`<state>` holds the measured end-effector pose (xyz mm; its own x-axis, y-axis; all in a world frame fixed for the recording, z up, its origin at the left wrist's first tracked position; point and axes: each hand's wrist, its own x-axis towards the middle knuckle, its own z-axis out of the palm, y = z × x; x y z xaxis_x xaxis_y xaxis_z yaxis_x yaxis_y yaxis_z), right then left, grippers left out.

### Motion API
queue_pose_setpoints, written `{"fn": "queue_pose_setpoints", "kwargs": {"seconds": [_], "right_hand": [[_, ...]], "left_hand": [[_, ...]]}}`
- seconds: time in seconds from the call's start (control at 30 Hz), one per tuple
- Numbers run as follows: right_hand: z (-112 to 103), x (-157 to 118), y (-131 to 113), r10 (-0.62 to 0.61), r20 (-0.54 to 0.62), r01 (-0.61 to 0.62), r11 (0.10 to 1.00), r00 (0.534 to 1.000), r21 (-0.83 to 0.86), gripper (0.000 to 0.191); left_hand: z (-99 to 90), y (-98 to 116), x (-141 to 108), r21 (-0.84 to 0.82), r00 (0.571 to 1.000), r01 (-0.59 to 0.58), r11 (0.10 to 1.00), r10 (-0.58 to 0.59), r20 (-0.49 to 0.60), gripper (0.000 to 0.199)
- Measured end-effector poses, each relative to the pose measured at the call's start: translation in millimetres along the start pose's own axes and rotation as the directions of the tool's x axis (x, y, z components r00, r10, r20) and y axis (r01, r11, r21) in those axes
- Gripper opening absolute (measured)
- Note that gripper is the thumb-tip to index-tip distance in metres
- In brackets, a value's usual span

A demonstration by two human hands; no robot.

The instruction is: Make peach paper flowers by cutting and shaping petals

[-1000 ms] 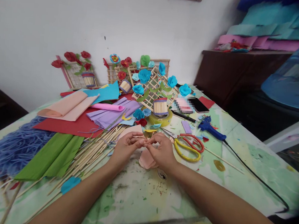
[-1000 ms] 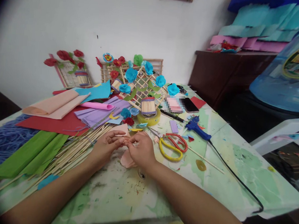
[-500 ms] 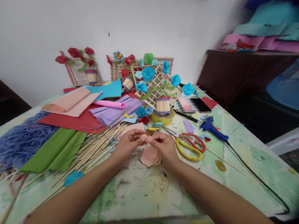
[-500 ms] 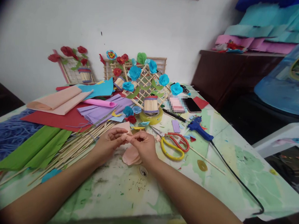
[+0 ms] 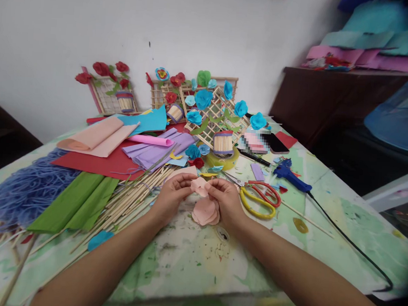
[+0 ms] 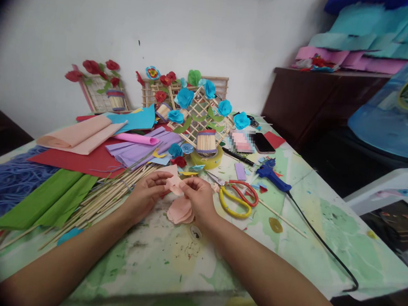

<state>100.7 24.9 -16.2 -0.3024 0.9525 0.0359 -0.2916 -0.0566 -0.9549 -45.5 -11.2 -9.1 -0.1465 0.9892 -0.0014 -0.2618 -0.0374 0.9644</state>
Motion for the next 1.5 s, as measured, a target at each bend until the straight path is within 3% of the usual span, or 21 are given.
{"fn": "queue_pose_setpoints", "kwargs": {"seconds": [0.17,0.57,0.83,1.07,1.3,1.5], "right_hand": [[1.3,0.8,0.1,-0.034,0.013,0.034,0.997,0.999,-0.07,0.018],[-1.3,1.6,-2.2,-0.02,-0.027,0.018,0.997,0.999,-0.073,0.017],[-6.2,8.0,-0.6,-0.065,0.04,0.072,0.969,0.997,-0.236,0.018],[-6.8,10.7,-6.9,0.018,-0.038,-0.022,0.994,0.999,-0.111,0.015],[-6.1,8.1,-3.4,0.058,0.006,-0.058,0.997,0.998,-0.057,0.011],[-5.3,6.9,-3.2,0.075,0.037,-0.072,0.994,0.996,-0.077,0.011]], "left_hand": [[0.5,-1.2,0.5,-0.018,1.0,0.025,1.0,-0.024,0.01,0.026],[0.7,4.4,1.8,0.177,1.0,-0.028,0.984,0.029,-0.002,0.038],[-0.6,1.6,1.7,0.181,0.996,-0.028,0.983,0.012,0.09,0.038],[-4.4,2.0,4.4,0.217,0.998,-0.043,0.975,0.033,0.05,0.037],[-0.5,7.1,-0.2,0.109,1.0,0.0,0.994,-0.003,0.024,0.032],[0.4,6.2,0.0,0.164,0.999,-0.002,0.986,-0.006,0.049,0.038]]}}
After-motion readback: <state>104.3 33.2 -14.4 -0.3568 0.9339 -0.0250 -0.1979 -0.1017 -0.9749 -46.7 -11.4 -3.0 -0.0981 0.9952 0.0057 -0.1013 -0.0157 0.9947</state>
